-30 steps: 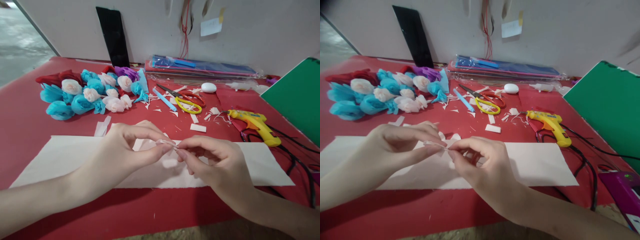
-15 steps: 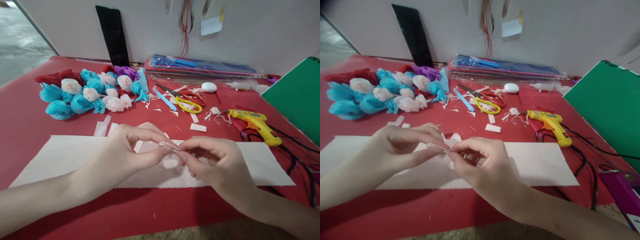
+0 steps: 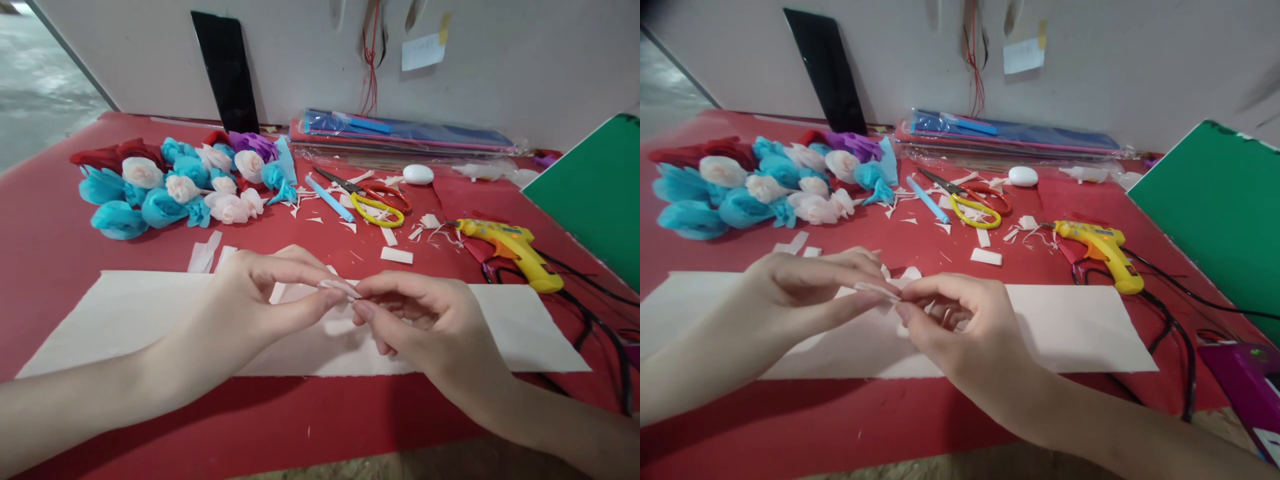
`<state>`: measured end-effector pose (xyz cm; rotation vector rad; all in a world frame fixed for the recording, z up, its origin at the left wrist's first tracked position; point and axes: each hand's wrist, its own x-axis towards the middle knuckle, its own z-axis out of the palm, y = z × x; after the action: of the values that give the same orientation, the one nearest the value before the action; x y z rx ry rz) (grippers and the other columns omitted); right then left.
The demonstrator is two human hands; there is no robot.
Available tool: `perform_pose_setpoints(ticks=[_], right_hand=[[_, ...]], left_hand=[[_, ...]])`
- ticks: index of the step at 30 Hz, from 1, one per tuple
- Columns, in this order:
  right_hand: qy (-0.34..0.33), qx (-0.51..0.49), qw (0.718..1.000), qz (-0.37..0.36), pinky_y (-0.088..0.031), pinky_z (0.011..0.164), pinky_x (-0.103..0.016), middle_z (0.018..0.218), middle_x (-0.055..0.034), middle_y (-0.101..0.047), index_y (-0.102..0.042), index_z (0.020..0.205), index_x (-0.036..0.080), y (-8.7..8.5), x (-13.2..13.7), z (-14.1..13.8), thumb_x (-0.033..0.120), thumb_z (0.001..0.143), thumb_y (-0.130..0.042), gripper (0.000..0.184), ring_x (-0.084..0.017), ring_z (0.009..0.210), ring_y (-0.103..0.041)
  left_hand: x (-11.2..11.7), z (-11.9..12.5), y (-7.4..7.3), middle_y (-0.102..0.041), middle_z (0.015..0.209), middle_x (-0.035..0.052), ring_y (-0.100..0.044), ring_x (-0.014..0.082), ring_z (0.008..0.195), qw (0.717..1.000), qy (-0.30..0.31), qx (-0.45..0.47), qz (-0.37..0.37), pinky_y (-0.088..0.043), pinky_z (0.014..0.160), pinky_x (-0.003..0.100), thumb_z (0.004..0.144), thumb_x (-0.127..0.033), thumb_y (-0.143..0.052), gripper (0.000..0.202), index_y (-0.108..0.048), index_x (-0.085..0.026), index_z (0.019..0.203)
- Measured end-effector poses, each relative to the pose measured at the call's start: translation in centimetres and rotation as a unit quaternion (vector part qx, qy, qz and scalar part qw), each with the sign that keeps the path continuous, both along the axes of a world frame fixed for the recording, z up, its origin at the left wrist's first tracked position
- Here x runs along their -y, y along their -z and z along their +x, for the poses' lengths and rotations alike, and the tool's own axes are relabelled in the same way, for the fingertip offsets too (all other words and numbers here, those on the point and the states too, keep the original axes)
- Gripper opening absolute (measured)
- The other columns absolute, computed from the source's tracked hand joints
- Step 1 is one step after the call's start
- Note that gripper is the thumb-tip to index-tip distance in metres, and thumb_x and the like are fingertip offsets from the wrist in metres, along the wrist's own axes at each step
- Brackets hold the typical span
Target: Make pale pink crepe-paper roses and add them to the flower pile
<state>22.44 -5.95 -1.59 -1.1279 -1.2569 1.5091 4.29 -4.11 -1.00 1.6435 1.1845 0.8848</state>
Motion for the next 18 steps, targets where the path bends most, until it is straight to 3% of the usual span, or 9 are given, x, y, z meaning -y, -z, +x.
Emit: perform_pose_setpoints(ticks=[6,11,14,18], right_hand=[[-0.005,-0.028,0.998,-0.054,-0.042,0.041,-0.004,0.055,0.0068,-0.065,-0.073,0.072,0.02,0.1,-0.1,0.0,0.01,0.072,-0.073,0.01,0.0,0.042,-0.051],[-0.009,0.009,0.995,-0.099,-0.044,0.04,-0.006,0.056,0.0052,-0.066,-0.073,0.073,0.02,-0.3,0.0,0.2,0.019,0.075,-0.074,0.002,0.0,0.041,-0.051],[-0.021,0.001,0.992,-0.124,-0.04,0.039,-0.006,0.059,0.0047,-0.066,-0.072,0.071,0.018,-0.4,-0.1,0.3,0.021,0.078,-0.073,0.008,0.001,0.039,-0.048],[-0.057,-0.058,0.986,-0.144,-0.037,0.038,-0.008,0.059,0.0039,-0.065,-0.07,0.066,0.016,-0.4,-0.4,0.6,0.021,0.081,-0.07,0.016,0.002,0.038,-0.047]], left_hand=[[0.3,-0.1,0.4,-0.076,0.071,-0.0041,-0.069,0.0111,0.067,1.0,0.004,0.028,-0.001,-0.053,0.06,0.013,0.076,-0.023,-0.068,0.012,-0.08,-0.026,0.075],[0.5,-0.1,0.6,-0.076,0.075,-0.0044,-0.069,0.0126,0.07,0.998,0.016,0.059,-0.022,-0.052,0.062,0.015,0.077,-0.022,-0.068,0.013,-0.079,-0.027,0.073],[0.3,-0.3,1.2,-0.077,0.085,-0.0066,-0.069,0.0147,0.082,0.992,0.031,0.107,-0.057,-0.052,0.073,0.018,0.084,-0.031,-0.065,0.013,-0.078,-0.033,0.086],[0.0,-0.7,2.0,-0.077,0.087,-0.0052,-0.066,0.0152,0.092,0.98,-0.026,0.188,-0.066,-0.048,0.082,0.02,0.09,-0.043,-0.055,0.025,-0.078,-0.032,0.09]])
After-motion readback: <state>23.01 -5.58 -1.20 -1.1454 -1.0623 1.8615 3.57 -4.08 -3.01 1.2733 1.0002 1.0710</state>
